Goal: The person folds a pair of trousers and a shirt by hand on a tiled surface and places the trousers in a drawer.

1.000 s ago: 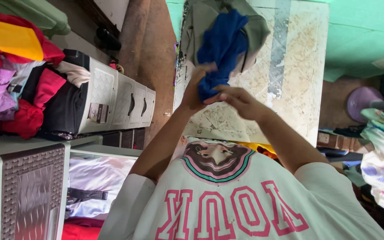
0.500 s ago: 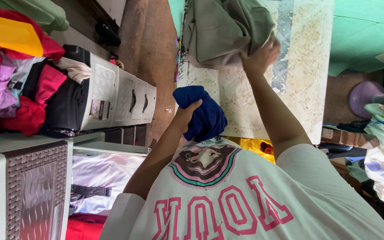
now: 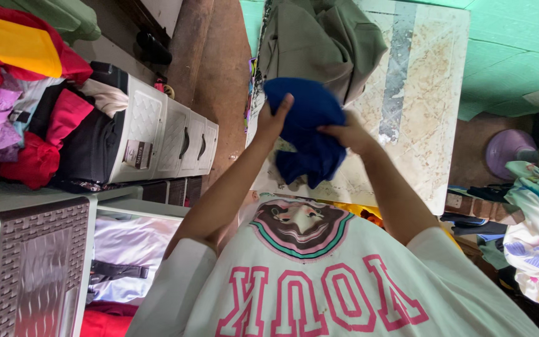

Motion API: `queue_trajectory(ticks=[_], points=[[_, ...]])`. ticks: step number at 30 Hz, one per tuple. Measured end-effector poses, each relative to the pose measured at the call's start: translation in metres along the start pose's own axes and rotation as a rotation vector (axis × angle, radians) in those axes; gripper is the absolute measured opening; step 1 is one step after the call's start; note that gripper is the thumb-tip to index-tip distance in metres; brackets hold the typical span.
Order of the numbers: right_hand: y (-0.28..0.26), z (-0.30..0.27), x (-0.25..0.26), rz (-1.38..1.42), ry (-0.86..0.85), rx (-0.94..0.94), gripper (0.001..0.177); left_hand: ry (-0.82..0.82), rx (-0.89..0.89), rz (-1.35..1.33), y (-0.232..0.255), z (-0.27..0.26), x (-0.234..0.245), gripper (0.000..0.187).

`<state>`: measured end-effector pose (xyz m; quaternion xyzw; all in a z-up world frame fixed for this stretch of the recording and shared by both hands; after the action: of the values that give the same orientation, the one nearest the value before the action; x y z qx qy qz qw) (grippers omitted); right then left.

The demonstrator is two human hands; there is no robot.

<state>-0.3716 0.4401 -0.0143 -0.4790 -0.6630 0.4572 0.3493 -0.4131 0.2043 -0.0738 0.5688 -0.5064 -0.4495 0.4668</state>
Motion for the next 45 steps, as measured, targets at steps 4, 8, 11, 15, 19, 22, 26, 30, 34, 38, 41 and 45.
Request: queue_trajectory(ticks=[4, 8, 11, 15, 19, 22, 26, 30, 34, 38, 41, 45], points=[[-0.05, -0.022, 0.106, 0.209, 0.425, 0.145, 0.032, -0.012, 0.069, 0.131, -0.066, 0.082, -0.017, 0.077], [-0.111, -0.027, 0.186, 0.334, 0.489, 0.506, 0.034, 0.248, -0.134, 0.791, -0.071, 0.137, -0.032, 0.064], [-0.116, 0.015, 0.241, 0.216, 0.567, 0.63, 0.032, 0.247, 0.067, 0.787, -0.066, 0.155, -0.04, 0.087], [-0.063, 0.078, 0.289, -0.112, 0.652, 0.479, 0.041, 0.149, 0.313, 0.604, -0.065, 0.166, -0.041, 0.07], [0.009, 0.111, 0.288, -0.762, 0.808, 0.142, 0.064, 0.047, 0.215, 0.004, -0.037, 0.17, -0.053, 0.068], [0.034, 0.103, 0.239, -0.758, 0.862, 0.522, 0.034, -0.063, 0.071, 0.019, 0.025, 0.156, -0.055, 0.093], [0.079, 0.066, 0.126, -0.005, 0.287, -0.072, 0.024, -0.403, 0.111, -0.165, 0.104, 0.124, -0.063, 0.097], [0.045, 0.012, -0.032, 0.182, -0.415, -0.028, 0.044, -0.394, -0.176, 0.101, 0.16, 0.082, -0.084, 0.084], [-0.04, 0.022, -0.093, 0.231, -0.422, 0.186, 0.066, -0.436, -0.473, 0.067, 0.226, -0.005, -0.09, 0.092], [-0.111, 0.032, -0.115, 0.24, -0.382, 0.343, 0.071, -0.404, -0.739, 0.117, 0.307, -0.079, -0.062, 0.091], [-0.124, 0.035, -0.126, 0.276, -0.352, 0.362, 0.075, -0.421, -0.693, 0.074, 0.356, -0.117, -0.03, 0.089], [-0.105, 0.046, -0.129, 0.335, -0.262, 0.334, 0.079, -0.461, -0.371, -0.122, 0.391, -0.149, 0.014, 0.092]])
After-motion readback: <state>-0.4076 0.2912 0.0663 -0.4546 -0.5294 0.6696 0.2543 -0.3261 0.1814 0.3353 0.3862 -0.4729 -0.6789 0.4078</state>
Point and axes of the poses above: each hand's wrist, its own z-axis towards the middle knuckle, its own x-axis out of the back of the hand, y = z × x, the point moved 4 cm from there along z, towards the middle knuckle, and after that the axes turned 2 degrees about -z, right-handed, at the moved point
